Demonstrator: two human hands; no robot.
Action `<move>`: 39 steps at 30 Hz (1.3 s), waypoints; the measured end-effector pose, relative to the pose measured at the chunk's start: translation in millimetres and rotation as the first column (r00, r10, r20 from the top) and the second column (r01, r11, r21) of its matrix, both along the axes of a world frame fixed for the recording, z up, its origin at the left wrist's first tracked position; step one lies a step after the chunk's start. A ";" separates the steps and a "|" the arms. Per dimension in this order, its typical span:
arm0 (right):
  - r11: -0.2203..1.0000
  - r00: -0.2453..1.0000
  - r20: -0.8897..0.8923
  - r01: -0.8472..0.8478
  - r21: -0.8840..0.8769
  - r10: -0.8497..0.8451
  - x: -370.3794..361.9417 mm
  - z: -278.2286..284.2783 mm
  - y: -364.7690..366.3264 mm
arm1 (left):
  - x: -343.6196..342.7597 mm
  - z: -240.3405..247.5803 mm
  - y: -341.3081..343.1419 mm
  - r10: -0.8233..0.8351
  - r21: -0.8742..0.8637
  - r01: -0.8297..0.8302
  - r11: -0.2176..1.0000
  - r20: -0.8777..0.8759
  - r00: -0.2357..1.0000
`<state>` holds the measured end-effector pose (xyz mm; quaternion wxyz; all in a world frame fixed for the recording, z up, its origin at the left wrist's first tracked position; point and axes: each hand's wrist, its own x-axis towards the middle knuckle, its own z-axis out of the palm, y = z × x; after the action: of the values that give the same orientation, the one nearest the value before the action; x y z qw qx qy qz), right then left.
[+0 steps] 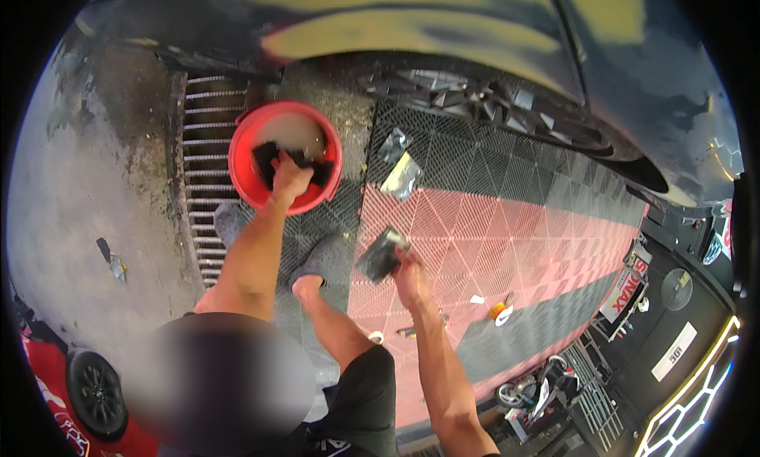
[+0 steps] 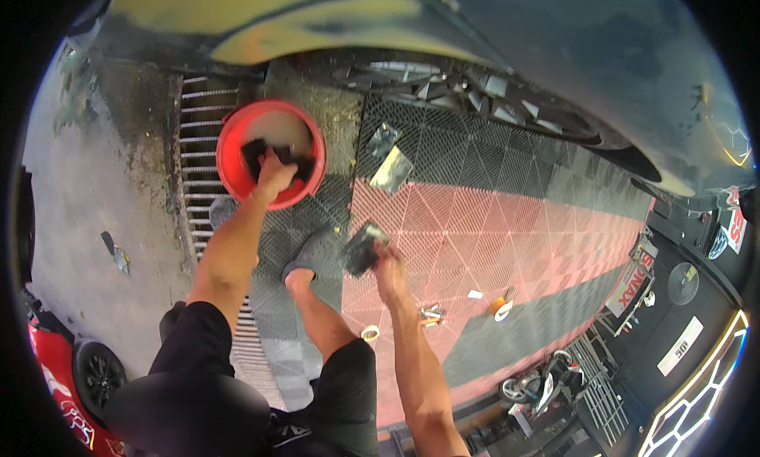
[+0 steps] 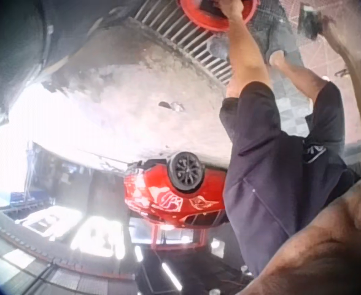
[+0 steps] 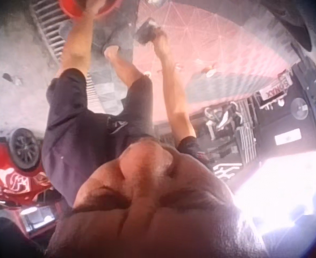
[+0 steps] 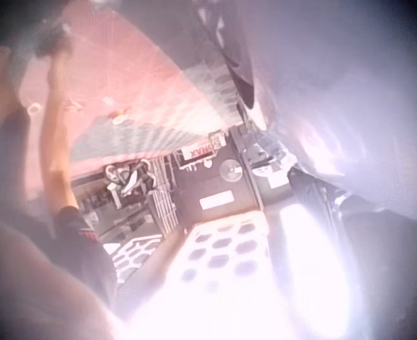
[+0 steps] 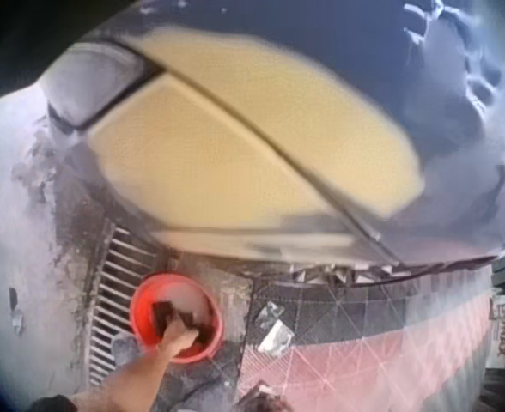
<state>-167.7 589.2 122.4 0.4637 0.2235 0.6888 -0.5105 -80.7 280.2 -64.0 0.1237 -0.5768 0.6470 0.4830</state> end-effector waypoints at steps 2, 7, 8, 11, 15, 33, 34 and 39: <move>0.995 0.992 0.083 0.096 -0.008 -0.095 -17.7 0.9 14.5 | -26.2 35.5 1.4 0.288 0.334 -0.236 0.913 -0.116 0.951; 0.987 0.979 0.185 0.112 -0.116 -0.089 -20.2 54.0 -67.1 | 49.2 185.1 41.7 -0.003 -0.119 -0.059 0.991 -0.467 0.884; 0.985 0.977 0.206 0.088 -0.145 -0.057 -18.5 65.2 -83.8 | 69.3 213.2 46.7 -0.135 -0.244 -0.012 0.970 -0.574 0.807; 0.981 0.972 0.234 0.048 -0.187 -0.003 -10.1 86.2 -109.9 | 101.9 306.5 58.7 -0.210 -0.126 0.168 0.978 -0.533 0.820; 0.970 0.963 0.258 -0.019 -0.242 0.083 -11.6 162.5 -173.4 | 117.7 367.7 45.4 -0.250 -0.172 0.184 0.968 -0.551 0.796; 0.945 0.937 0.155 -0.289 -0.154 0.312 -11.9 149.0 -232.4 | 103.3 354.2 52.4 0.498 0.252 -0.430 0.867 -0.458 0.737; 0.926 0.919 0.138 -0.349 -0.144 0.368 -17.4 128.1 -232.0 | 104.1 344.1 56.0 0.482 0.250 -0.412 0.876 -0.449 0.753; 0.958 0.967 0.011 -0.252 -0.134 0.256 -35.0 6.2 -224.9 | 91.5 263.8 78.3 0.564 0.232 -0.514 0.826 -0.356 0.745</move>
<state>-202.7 364.4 128.6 0.5486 0.1092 0.6702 -0.4877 10.8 358.5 199.8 -0.1255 -0.6164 0.4334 0.6453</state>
